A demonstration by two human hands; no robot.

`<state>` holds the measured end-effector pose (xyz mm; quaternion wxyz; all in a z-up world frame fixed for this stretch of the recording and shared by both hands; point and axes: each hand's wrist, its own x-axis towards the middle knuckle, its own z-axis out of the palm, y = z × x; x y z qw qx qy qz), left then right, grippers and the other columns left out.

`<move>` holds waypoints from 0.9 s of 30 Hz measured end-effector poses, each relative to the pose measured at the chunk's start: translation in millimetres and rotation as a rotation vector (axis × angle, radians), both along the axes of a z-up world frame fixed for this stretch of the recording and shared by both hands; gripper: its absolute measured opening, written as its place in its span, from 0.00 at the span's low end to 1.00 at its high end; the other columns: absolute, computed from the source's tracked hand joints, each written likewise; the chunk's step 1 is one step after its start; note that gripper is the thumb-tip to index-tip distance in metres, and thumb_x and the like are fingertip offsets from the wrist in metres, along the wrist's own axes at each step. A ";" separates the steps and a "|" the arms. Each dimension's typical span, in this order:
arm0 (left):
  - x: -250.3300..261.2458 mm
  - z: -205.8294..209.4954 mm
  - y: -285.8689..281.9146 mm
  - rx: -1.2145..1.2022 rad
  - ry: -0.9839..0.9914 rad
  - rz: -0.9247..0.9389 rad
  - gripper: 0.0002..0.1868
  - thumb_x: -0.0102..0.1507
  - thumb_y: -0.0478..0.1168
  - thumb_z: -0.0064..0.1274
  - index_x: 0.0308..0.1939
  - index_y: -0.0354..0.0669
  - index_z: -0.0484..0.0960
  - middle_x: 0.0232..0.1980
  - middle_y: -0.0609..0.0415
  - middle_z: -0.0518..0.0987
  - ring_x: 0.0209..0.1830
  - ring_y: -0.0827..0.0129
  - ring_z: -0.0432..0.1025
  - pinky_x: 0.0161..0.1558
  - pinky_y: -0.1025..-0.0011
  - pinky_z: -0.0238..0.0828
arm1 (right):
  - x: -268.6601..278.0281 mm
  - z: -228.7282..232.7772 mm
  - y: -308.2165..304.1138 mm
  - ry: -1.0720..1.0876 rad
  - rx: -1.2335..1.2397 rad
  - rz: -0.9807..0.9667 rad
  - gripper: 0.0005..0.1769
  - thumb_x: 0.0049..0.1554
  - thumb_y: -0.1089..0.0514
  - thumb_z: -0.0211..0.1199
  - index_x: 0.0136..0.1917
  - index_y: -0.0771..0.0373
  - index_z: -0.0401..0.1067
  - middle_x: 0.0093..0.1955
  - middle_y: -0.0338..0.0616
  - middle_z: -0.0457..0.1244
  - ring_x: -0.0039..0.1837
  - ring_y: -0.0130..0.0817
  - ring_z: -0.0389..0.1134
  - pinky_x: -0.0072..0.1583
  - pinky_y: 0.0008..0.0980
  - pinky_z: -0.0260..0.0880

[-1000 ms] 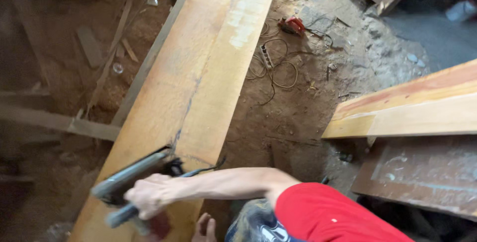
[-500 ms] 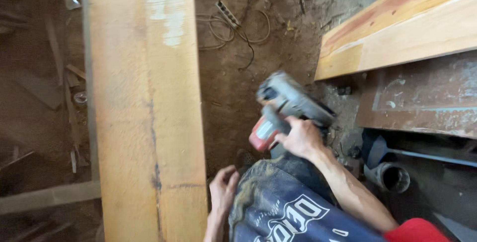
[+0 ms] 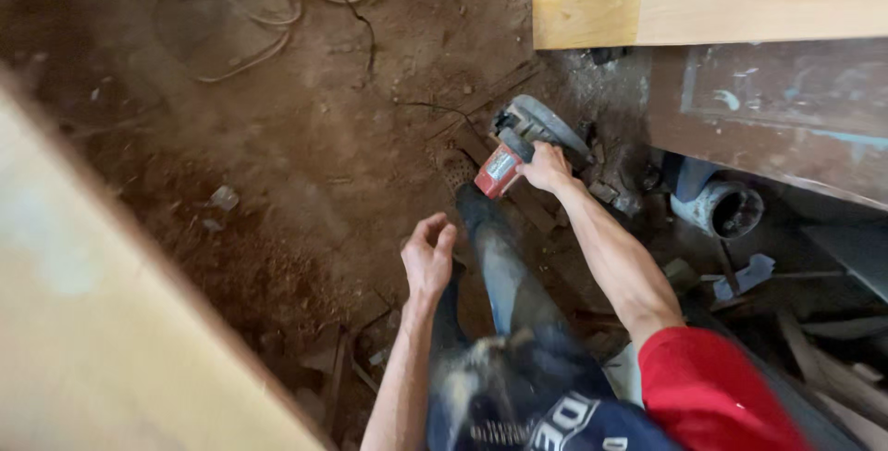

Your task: The person uses a circular saw to cut a long plank of wood along a marked line. After completing the cut, they move the saw aside, handle a small offcut, and then use a hammer to tap the plank, likely to align or secure it.

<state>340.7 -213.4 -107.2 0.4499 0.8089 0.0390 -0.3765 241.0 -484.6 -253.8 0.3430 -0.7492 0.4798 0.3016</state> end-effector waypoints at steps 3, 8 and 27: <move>1.1 -51.0 -10.2 0.020 0.126 0.010 0.19 0.62 0.43 0.59 0.55 0.38 0.83 0.47 0.51 0.87 0.46 0.72 0.80 0.52 0.72 0.75 | 8.7 -96.5 -15.9 0.062 0.026 -0.022 0.44 0.48 0.47 0.75 0.74 0.58 0.63 0.70 0.61 0.61 0.71 0.56 0.62 0.69 0.49 0.62; 3.0 -127.9 -10.5 0.037 0.258 0.115 0.21 0.63 0.44 0.58 0.57 0.39 0.81 0.51 0.52 0.86 0.50 0.72 0.79 0.53 0.71 0.75 | 28.3 -232.5 -30.7 0.154 0.012 0.041 0.45 0.49 0.47 0.74 0.75 0.55 0.61 0.72 0.54 0.60 0.74 0.53 0.59 0.70 0.52 0.59; 36.1 -165.7 -83.9 -0.003 -0.037 0.197 0.15 0.63 0.40 0.58 0.53 0.41 0.84 0.48 0.50 0.85 0.48 0.65 0.80 0.52 0.68 0.76 | 32.7 -241.3 -16.6 -0.131 0.091 0.039 0.25 0.56 0.48 0.68 0.62 0.64 0.74 0.58 0.55 0.71 0.61 0.50 0.72 0.64 0.44 0.70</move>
